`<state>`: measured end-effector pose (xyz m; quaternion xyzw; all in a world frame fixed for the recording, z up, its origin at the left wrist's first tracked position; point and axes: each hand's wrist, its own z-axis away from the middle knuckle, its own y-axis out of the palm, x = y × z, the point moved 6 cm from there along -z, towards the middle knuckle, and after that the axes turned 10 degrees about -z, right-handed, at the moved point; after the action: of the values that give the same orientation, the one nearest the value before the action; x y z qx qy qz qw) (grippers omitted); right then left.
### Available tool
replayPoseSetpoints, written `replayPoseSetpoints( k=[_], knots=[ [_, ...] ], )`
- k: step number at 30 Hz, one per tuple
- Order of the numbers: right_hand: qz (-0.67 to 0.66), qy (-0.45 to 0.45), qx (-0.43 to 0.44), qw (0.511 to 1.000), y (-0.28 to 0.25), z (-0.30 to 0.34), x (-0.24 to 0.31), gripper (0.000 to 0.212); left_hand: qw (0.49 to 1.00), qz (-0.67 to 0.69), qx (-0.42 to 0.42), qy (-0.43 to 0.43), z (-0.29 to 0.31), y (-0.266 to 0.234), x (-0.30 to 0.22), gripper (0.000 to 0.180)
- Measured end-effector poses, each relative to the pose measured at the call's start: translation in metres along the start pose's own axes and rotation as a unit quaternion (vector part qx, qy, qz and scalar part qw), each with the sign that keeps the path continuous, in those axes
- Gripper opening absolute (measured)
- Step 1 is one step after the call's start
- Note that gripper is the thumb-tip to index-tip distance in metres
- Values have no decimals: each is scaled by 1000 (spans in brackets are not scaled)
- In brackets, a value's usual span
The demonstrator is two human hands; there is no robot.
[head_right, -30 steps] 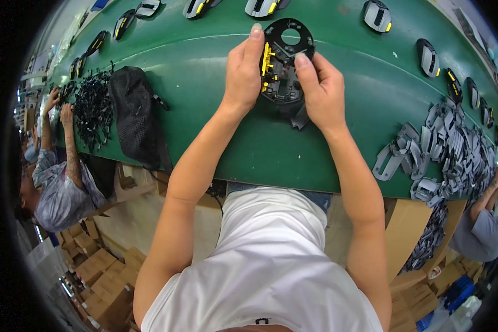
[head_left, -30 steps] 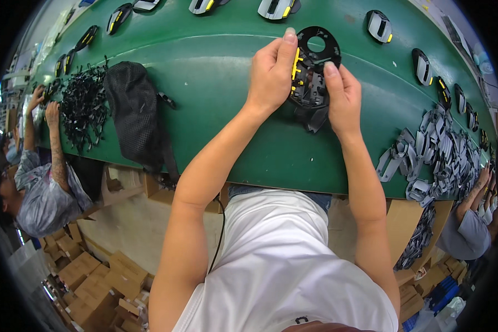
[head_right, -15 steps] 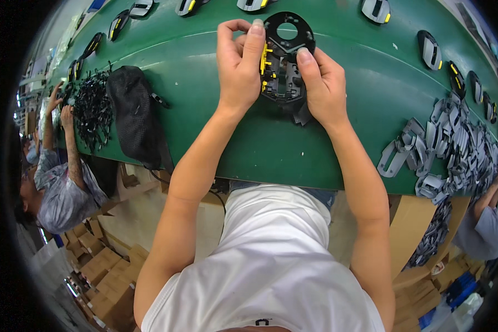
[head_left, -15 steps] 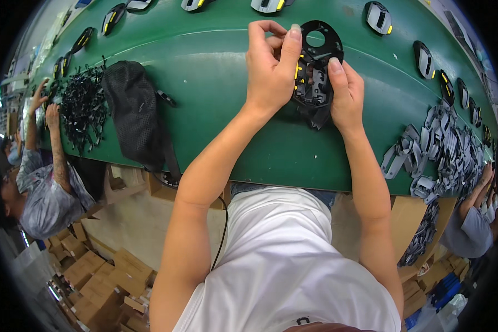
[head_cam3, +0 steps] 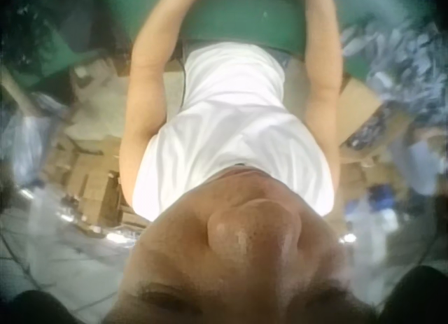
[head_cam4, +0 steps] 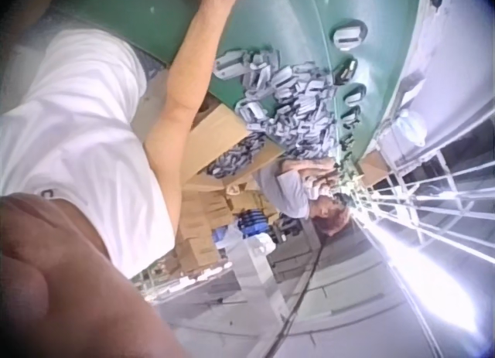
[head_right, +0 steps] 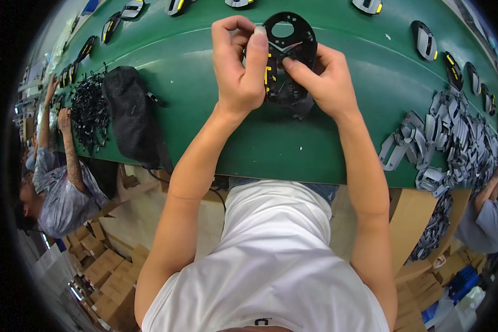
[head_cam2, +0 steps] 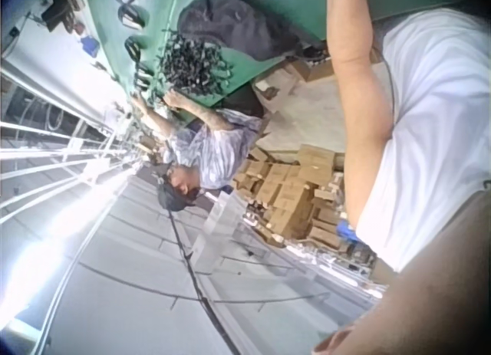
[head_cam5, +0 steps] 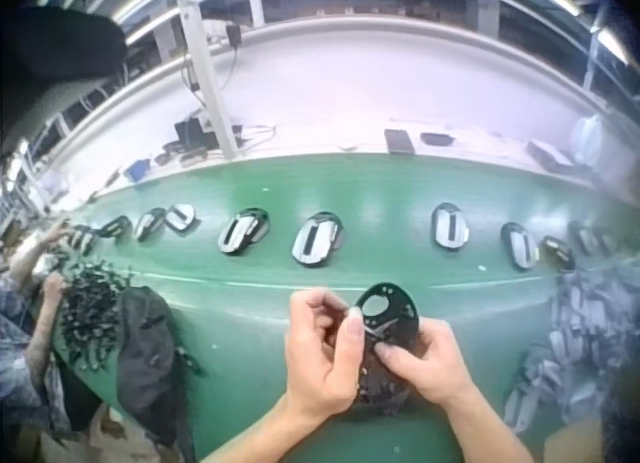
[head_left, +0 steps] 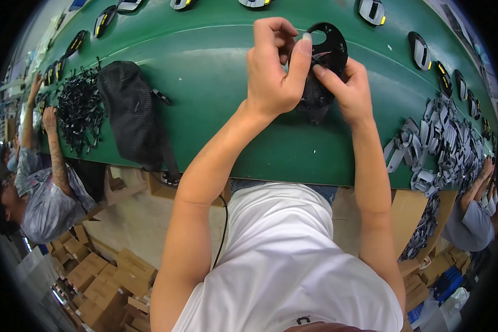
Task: The person assembles computer mouse components by picking up plastic covers from a pile, fitting small plastic inserts into them, and snapping the assembled covers onto mouse bases along the conveyor line by hand.
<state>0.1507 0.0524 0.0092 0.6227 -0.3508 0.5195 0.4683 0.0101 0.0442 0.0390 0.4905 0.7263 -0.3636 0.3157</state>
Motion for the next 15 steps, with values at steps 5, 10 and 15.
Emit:
replayPoseSetpoints(
  k=[5,10,15],
  knots=[
    [19,-3,-50,999,-5,3,3,18,1000,12,-2,15,3,7,-1,22],
    [3,-14,-45,999,0,4,4,18,999,41,-6,4,4,5,-1,21],
    [1,-2,-37,999,3,5,1,18,997,65,-32,-13,5,1,1,22]
  ],
)
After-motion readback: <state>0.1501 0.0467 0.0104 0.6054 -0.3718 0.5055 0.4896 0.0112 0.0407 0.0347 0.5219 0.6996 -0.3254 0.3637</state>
